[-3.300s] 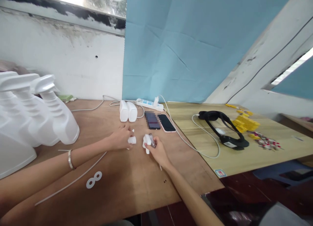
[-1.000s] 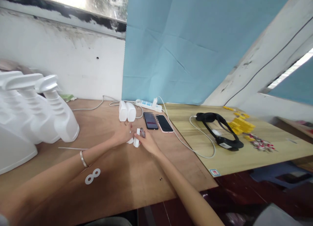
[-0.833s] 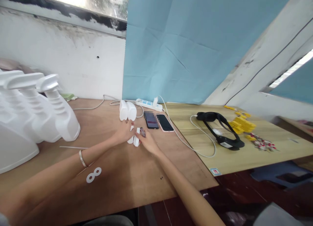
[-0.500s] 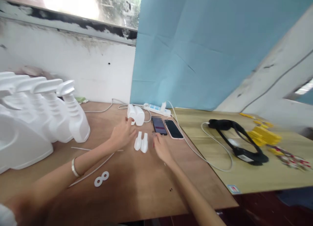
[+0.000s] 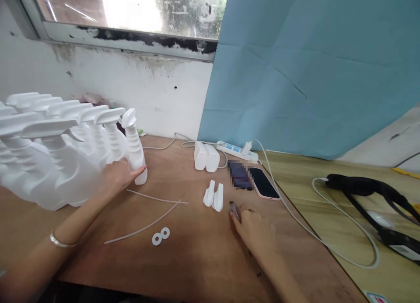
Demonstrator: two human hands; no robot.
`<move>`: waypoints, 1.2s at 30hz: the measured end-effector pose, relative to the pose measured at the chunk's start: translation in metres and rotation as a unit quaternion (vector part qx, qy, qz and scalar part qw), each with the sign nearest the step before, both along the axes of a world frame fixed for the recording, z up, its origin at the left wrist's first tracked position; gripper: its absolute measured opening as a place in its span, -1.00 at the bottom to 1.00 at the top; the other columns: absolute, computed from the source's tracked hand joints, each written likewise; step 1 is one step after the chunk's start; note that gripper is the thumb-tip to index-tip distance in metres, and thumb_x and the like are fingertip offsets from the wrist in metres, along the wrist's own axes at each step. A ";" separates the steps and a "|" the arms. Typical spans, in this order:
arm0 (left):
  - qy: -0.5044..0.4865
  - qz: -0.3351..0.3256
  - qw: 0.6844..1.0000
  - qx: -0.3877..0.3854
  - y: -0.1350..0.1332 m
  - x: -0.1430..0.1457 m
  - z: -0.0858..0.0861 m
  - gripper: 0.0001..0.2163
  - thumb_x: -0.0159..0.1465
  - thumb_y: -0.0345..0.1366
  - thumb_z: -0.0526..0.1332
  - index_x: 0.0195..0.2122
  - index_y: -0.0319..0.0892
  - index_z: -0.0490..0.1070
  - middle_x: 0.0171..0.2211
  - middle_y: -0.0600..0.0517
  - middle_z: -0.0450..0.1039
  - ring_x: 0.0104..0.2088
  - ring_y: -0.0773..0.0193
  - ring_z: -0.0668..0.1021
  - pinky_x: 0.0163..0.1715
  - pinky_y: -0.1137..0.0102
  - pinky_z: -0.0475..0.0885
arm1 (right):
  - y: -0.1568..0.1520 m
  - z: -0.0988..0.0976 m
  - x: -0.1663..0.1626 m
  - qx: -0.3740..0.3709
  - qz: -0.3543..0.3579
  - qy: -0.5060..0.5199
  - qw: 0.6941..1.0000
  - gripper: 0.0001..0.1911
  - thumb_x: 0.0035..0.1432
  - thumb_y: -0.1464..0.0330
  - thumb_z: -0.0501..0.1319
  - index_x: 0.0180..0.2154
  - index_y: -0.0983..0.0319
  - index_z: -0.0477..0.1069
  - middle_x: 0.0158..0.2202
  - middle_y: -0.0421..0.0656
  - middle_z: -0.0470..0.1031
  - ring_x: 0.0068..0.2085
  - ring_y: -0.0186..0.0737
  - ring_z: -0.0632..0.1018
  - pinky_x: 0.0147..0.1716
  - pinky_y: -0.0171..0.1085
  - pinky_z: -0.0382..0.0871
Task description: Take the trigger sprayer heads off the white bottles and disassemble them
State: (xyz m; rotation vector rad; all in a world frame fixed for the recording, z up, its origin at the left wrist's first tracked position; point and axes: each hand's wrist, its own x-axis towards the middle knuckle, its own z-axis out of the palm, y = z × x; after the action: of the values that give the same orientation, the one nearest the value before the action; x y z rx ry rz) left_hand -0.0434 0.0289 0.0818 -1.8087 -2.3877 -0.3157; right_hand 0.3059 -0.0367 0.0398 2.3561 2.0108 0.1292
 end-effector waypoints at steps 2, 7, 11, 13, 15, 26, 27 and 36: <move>0.007 -0.015 1.000 0.015 0.000 0.004 -0.003 -0.48 0.12 0.09 -0.04 -0.34 -0.35 0.38 -0.44 -0.26 0.46 -0.37 -0.13 0.52 -0.46 0.22 0.35 | 0.000 0.015 -0.011 0.058 -0.011 0.024 0.998 -0.65 0.12 0.19 -0.01 -0.20 0.26 0.37 -0.48 0.03 0.50 -0.44 0.08 0.52 -0.52 -0.17 0.21; 0.018 -0.064 0.997 0.038 -0.021 0.019 -0.005 -0.62 0.14 0.00 0.00 -0.29 -0.24 0.34 -0.45 -0.14 0.46 -0.41 -0.02 0.52 -0.50 0.29 0.32 | 0.004 0.047 -0.060 0.155 0.114 0.411 0.891 -0.66 0.06 0.15 0.12 -0.17 0.19 0.34 -0.34 -0.10 0.49 -0.40 -0.18 0.50 -0.45 -0.26 0.31; 0.064 -0.149 0.979 0.120 -0.044 0.028 -0.011 -0.71 0.13 -0.04 0.06 -0.30 -0.16 0.35 -0.44 -0.07 0.44 -0.44 0.09 0.51 -0.54 0.36 0.27 | 0.014 0.058 -0.105 0.080 0.152 0.650 0.740 -0.44 -0.13 0.19 0.30 -0.06 0.18 0.27 -0.05 -0.06 0.39 -0.08 -0.13 0.44 -0.20 -0.20 0.34; 0.107 -0.225 0.946 0.210 -0.053 0.029 -0.015 -0.74 0.13 -0.12 0.09 -0.27 -0.18 0.35 -0.40 -0.09 0.44 -0.42 0.11 0.50 -0.47 0.33 0.29 | 0.016 0.060 -0.120 0.103 0.153 0.732 0.656 -0.45 -0.17 0.20 0.33 -0.09 0.20 0.30 -0.05 -0.06 0.40 -0.04 -0.13 0.42 -0.11 -0.17 0.31; 0.129 -0.296 0.898 0.298 -0.060 0.026 -0.019 -0.72 0.13 -0.18 0.12 -0.18 -0.21 0.33 -0.30 -0.16 0.44 -0.35 0.08 0.49 -0.36 0.26 0.29 | 0.014 0.062 -0.128 0.166 0.147 0.784 0.580 -0.56 -0.11 0.21 0.29 -0.15 0.22 0.36 -0.11 -0.08 0.44 -0.04 -0.14 0.42 -0.06 -0.16 0.28; -0.037 -0.460 0.822 0.334 -0.075 0.027 -0.030 -0.50 0.16 -0.18 0.16 0.09 -0.26 0.10 -0.17 -0.19 0.46 -0.18 0.09 0.51 -0.20 0.29 0.35 | 0.001 0.075 -0.139 0.242 0.055 0.813 0.526 -0.79 0.00 0.20 0.19 -0.38 0.21 0.31 -0.32 -0.15 0.51 -0.16 -0.17 0.46 -0.17 -0.18 0.31; -0.093 -0.464 0.832 0.291 -0.078 0.028 -0.025 -0.55 0.18 -0.16 0.13 0.06 -0.22 0.14 -0.20 -0.14 0.48 -0.24 0.13 0.53 -0.28 0.34 0.37 | 0.002 0.077 -0.138 0.238 0.049 0.817 0.523 -0.79 0.01 0.20 0.18 -0.42 0.20 0.29 -0.35 -0.16 0.52 -0.17 -0.18 0.46 -0.20 -0.20 0.32; -0.626 -0.283 0.644 -0.337 -0.100 0.040 0.031 -0.46 0.26 0.01 -0.28 -0.12 -0.14 0.39 -0.29 -0.03 0.52 -0.22 0.18 0.54 -0.26 0.34 0.43 | -0.010 0.090 -0.118 0.044 -0.001 0.934 0.356 -0.73 -0.12 0.18 0.23 -0.56 0.17 0.18 -0.60 -0.32 0.33 -0.50 -0.34 0.44 -0.34 -0.26 0.40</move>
State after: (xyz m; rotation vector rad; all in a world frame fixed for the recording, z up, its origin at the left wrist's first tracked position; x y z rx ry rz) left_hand -0.0030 -0.0713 0.1125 -3.6129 -2.6534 -1.2377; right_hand 0.1879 -0.0466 0.1293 1.8076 1.4355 -3.8727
